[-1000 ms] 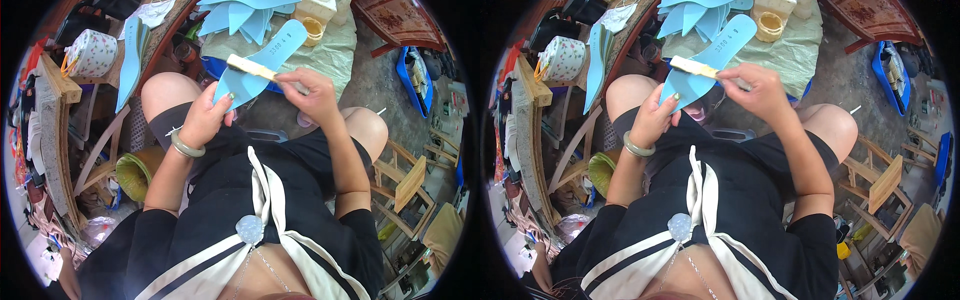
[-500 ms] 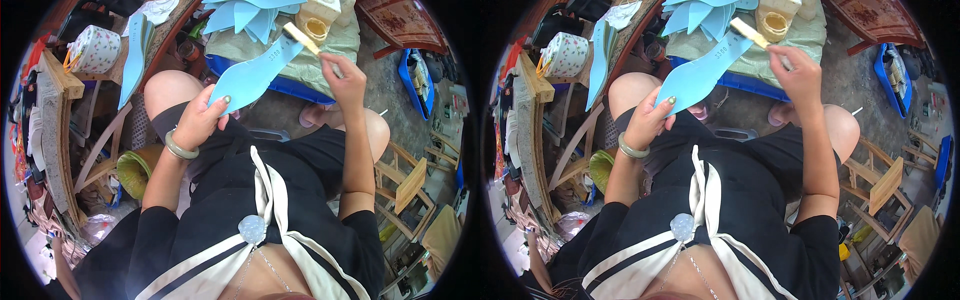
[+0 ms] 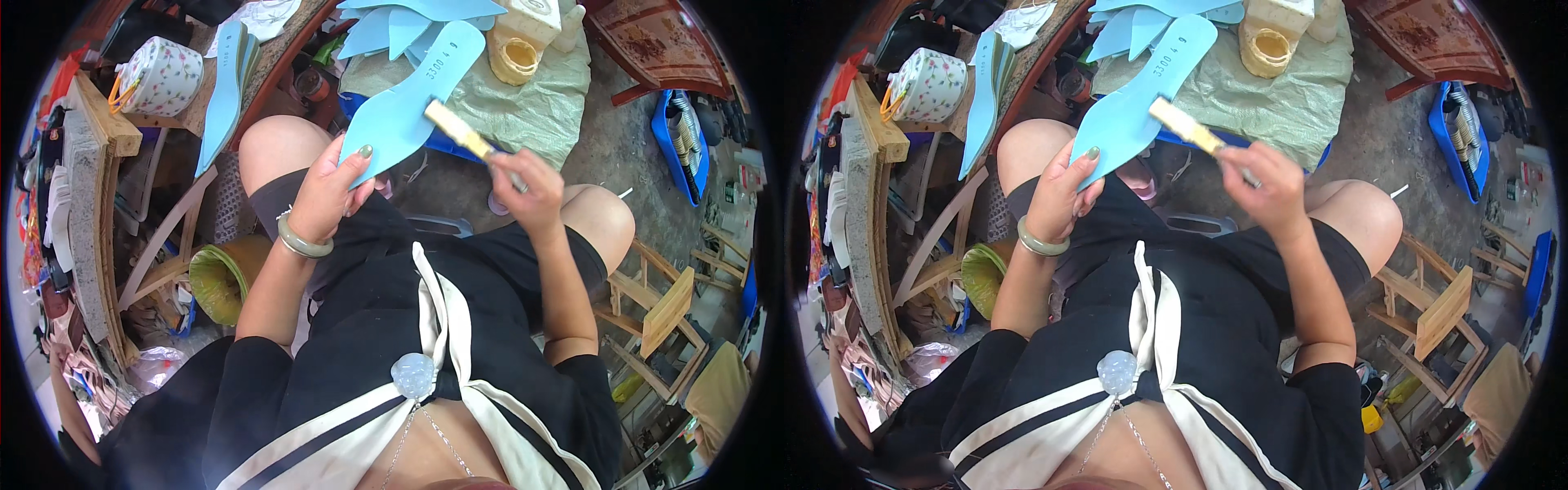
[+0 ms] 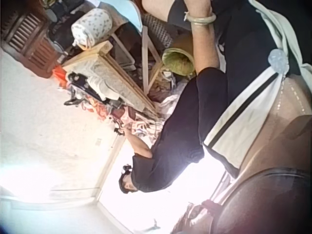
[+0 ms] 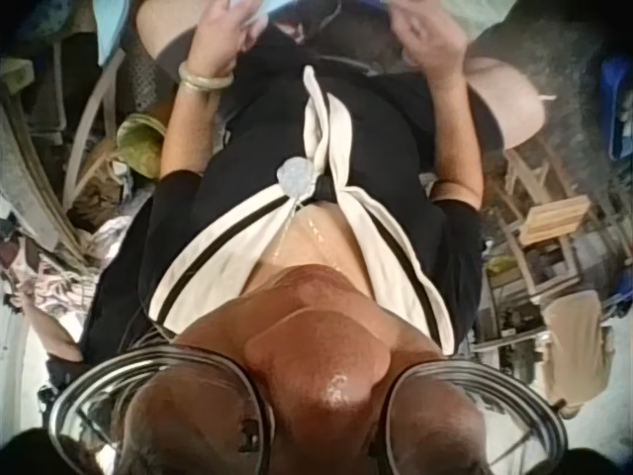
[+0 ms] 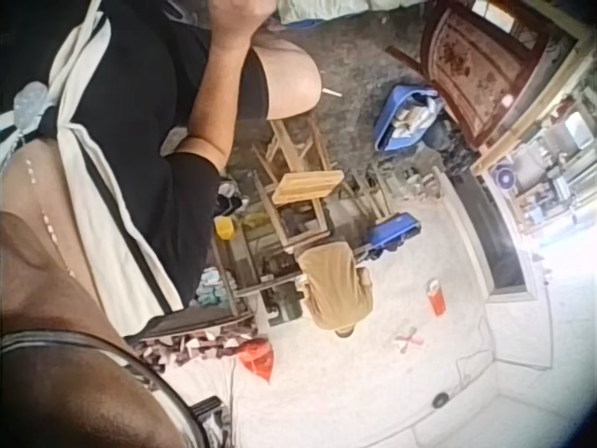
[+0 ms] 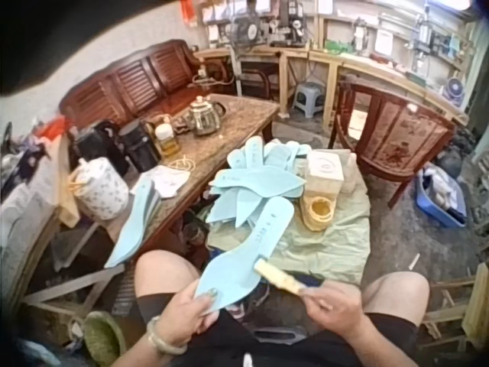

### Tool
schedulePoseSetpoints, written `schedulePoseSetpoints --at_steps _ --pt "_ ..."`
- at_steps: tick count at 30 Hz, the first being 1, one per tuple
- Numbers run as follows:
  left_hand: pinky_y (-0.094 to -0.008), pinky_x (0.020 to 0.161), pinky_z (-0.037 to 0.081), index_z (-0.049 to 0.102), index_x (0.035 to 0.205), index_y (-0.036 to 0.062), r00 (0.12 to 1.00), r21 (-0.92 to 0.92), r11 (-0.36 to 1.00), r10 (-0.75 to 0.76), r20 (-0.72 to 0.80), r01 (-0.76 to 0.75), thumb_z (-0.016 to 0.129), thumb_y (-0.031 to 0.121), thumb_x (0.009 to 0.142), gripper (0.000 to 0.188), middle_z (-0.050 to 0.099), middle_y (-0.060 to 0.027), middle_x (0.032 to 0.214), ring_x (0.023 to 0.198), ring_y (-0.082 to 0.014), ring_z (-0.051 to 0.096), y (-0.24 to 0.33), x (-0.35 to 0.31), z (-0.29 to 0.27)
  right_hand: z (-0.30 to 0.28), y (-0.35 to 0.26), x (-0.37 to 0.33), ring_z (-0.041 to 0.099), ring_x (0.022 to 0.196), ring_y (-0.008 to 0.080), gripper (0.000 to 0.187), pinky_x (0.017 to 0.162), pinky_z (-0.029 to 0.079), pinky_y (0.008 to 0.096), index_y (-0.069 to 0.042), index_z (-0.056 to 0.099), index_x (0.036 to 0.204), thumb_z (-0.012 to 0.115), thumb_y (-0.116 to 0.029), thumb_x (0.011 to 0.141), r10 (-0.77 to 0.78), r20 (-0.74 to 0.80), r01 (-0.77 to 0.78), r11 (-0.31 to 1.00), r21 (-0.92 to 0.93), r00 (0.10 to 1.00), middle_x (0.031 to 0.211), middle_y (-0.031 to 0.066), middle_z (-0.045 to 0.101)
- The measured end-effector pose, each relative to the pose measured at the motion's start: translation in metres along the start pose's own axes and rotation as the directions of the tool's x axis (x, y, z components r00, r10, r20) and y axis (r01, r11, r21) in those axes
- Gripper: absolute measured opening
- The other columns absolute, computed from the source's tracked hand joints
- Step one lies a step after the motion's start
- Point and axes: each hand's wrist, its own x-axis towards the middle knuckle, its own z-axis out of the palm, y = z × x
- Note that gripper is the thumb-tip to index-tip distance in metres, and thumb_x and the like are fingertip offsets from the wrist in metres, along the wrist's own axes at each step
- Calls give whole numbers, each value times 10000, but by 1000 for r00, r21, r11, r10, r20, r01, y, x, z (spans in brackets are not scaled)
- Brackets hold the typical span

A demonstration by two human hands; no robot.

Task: The person repeatedly applies a yellowish adhesive to light blue shoe insoles using a small brush. They dip the brush into a container, coat the insole surface, and place the treated insole on a nearby stack. The process is repeated for multiple insoles.

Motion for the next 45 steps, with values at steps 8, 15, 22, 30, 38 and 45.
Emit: schedulePoseSetpoints --at_steps 8,15,22,30,38,45 --pt "-167 364 275 493 1181 50 999 -33 999 34 -26 -34 490 210 962 271 441 29 601 432 -24 360 -1 4 -4 -7 -9 -12 519 589 103 160 560 415 251 20 690 904 639 24 752 266 275 -370 804 465 924 687 48 591" --pt "-165 361 272 498 1164 52 1000 4 1000 13 12 -13 489 209 963 255 428 33 600 431 -22 350 1 2 -10 -24 13 61 621 714 138 146 659 481 268 -31 697 921 638 6 793 119 -200 -124 992 -14 972 797 71 667" --pt "-165 361 258 488 1166 56 999 -125 992 32 3 -32 472 211 968 251 413 26 610 436 -26 334 5 -3 -5 -13 40 72 610 608 200 148 561 480 296 -60 693 887 691 -4 749 -130 -130 110 983 -148 983 716 85 634" --pt "-186 374 239 489 1097 77 990 -212 968 115 -86 -131 470 233 961 208 395 27 614 448 -39 321 8 36 1 14 7 3 598 616 170 180 565 450 259 -29 696 904 648 32 743 141 120 -169 945 281 983 725 90 643" --pt "-190 478 305 538 926 106 979 -16 980 198 39 -198 535 234 919 128 492 44 696 536 -30 411 70 165 -8 -3 12 -20 587 692 126 184 638 440 237 9 687 936 628 39 763 330 4 -310 881 357 944 786 77 651" --pt "-189 473 318 572 960 85 1000 115 993 19 16 -21 558 294 921 212 548 23 704 485 -25 375 100 193 -14 -14 15 -29 604 770 141 182 726 454 248 19 684 939 621 38 769 444 -18 -415 850 324 896 846 82 668"
